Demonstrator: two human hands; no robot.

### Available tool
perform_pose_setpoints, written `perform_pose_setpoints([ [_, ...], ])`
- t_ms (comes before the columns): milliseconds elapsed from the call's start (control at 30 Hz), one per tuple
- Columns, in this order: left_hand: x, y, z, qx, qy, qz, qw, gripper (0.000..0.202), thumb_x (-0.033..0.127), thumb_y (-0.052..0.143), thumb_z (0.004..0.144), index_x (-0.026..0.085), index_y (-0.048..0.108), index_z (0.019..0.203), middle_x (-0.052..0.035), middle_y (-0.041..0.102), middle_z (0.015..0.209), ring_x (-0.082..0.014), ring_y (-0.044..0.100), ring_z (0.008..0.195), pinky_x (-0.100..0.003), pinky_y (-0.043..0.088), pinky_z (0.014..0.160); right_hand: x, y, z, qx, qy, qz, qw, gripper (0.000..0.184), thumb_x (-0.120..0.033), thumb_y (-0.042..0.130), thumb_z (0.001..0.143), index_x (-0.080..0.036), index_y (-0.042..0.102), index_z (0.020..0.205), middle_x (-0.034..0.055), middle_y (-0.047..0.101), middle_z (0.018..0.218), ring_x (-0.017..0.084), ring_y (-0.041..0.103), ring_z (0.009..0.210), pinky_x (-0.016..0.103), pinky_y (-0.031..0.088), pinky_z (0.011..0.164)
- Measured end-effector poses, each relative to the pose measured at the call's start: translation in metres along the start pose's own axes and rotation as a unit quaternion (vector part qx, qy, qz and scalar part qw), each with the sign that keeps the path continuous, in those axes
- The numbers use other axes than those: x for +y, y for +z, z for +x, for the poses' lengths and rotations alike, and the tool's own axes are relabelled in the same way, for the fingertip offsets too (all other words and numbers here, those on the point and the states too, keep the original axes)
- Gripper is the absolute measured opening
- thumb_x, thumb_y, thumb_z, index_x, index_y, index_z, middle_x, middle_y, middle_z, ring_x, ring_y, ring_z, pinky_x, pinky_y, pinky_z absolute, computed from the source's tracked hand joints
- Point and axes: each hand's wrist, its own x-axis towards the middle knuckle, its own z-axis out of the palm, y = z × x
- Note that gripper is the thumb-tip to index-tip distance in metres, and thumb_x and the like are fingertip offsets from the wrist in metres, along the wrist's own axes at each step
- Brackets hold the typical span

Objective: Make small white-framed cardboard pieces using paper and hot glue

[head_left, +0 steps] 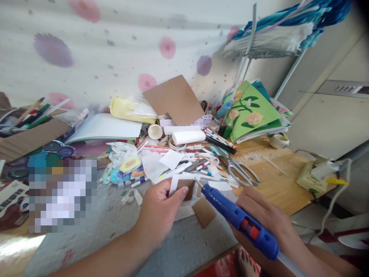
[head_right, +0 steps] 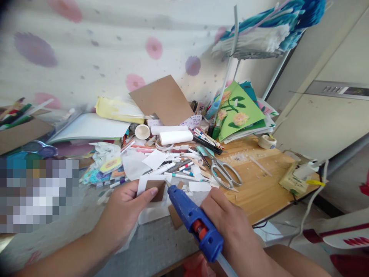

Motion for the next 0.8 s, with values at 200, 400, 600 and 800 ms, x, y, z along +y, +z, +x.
perform_pose_setpoints([
  [200, 0.005, 0.001, 0.000, -0.001, 0.004, 0.033, 0.999, 0.013, 0.028, 0.062, 0.075, 0.019, 0.071, 0.074, -0.0015, 0.072, 0.074, -0.0197, 0.060, 0.072, -0.027, 0.043, 0.064, -0.001, 0.005, 0.000, 0.007, -0.012, 0.006, 1.000, 0.009, -0.015, 0.051, 0.077, -0.021, 0.050, 0.071, 0.0013, 0.049, 0.072, 0.014, 0.051, 0.058, 0.026, 0.040, 0.049],
  [400, 0.004, 0.000, -0.001, -0.012, 0.006, 0.064, 0.998, 0.020, 0.034, 0.060, 0.077, 0.017, 0.066, 0.070, -0.0017, 0.067, 0.069, -0.0193, 0.056, 0.069, -0.027, 0.041, 0.061, -0.005, 0.008, 0.002, -0.006, -0.009, 0.019, 1.000, 0.014, -0.015, 0.049, 0.081, -0.022, 0.050, 0.069, 0.0031, 0.051, 0.074, 0.015, 0.052, 0.059, 0.027, 0.044, 0.052],
  [600, 0.000, 0.000, -0.001, -0.022, 0.014, 0.059, 0.998, 0.021, 0.035, 0.058, 0.078, 0.017, 0.063, 0.069, -0.0017, 0.064, 0.067, -0.0221, 0.058, 0.072, -0.028, 0.040, 0.062, -0.009, 0.011, 0.005, 0.002, -0.020, 0.010, 1.000, 0.014, -0.017, 0.048, 0.082, -0.020, 0.049, 0.068, 0.0024, 0.050, 0.073, 0.014, 0.050, 0.059, 0.027, 0.040, 0.051],
  [800, -0.001, -0.002, -0.001, -0.023, 0.019, 0.067, 0.997, 0.019, 0.035, 0.059, 0.078, 0.018, 0.066, 0.073, -0.0025, 0.066, 0.070, -0.0233, 0.058, 0.075, -0.028, 0.041, 0.064, -0.011, 0.014, 0.005, -0.011, -0.014, 0.007, 1.000, 0.011, -0.016, 0.051, 0.080, -0.020, 0.053, 0.070, 0.0037, 0.053, 0.074, 0.017, 0.053, 0.063, 0.028, 0.042, 0.054],
])
